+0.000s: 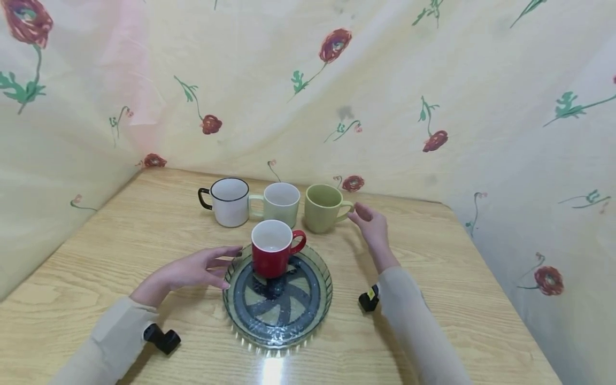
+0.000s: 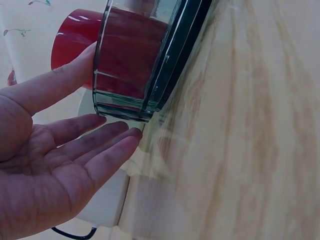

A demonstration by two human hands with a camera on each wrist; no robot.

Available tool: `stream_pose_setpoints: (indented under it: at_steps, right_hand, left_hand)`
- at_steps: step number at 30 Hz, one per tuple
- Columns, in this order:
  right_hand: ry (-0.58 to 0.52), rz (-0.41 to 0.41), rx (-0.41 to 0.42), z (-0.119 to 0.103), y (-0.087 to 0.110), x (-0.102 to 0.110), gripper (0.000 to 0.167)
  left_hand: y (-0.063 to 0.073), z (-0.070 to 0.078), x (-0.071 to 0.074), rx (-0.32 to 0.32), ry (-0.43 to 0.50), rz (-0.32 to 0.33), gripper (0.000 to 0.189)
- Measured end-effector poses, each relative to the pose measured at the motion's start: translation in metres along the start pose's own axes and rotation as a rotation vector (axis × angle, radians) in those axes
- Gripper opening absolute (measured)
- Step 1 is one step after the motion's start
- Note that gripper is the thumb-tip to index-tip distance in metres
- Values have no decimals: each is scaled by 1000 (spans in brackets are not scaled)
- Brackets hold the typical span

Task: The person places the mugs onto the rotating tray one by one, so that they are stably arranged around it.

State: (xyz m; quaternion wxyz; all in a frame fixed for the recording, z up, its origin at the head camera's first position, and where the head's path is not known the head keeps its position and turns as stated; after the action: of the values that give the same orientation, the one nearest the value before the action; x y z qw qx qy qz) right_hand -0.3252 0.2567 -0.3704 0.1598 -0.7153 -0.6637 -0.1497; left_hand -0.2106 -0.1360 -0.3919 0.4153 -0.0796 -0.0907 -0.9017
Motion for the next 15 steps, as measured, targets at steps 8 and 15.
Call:
stream_pose_setpoints:
  at_steps: [8,15]
  right_hand:
    - [34,-47,16,-4,-11,-4,59]
    - [66,-73,28,-2,-21,-8,58]
  left_hand:
    - [-3,-2,1,-10,23,-7,85]
    - [-4,-2,0,-12,15,-4,84]
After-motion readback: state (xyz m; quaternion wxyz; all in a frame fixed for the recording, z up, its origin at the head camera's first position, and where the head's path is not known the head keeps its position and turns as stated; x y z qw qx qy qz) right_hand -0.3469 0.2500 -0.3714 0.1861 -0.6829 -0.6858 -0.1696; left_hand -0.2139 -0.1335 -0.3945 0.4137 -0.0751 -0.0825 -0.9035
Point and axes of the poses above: each hand's wrist, its own y-axis away from the middle knuckle, its own x-axis out of the back of the hand, z = x × y, the point moved 2 cm from there along -y, towards the middle knuckle, and after that the axes turned 6 degrees about y, right-handed, at the moved point
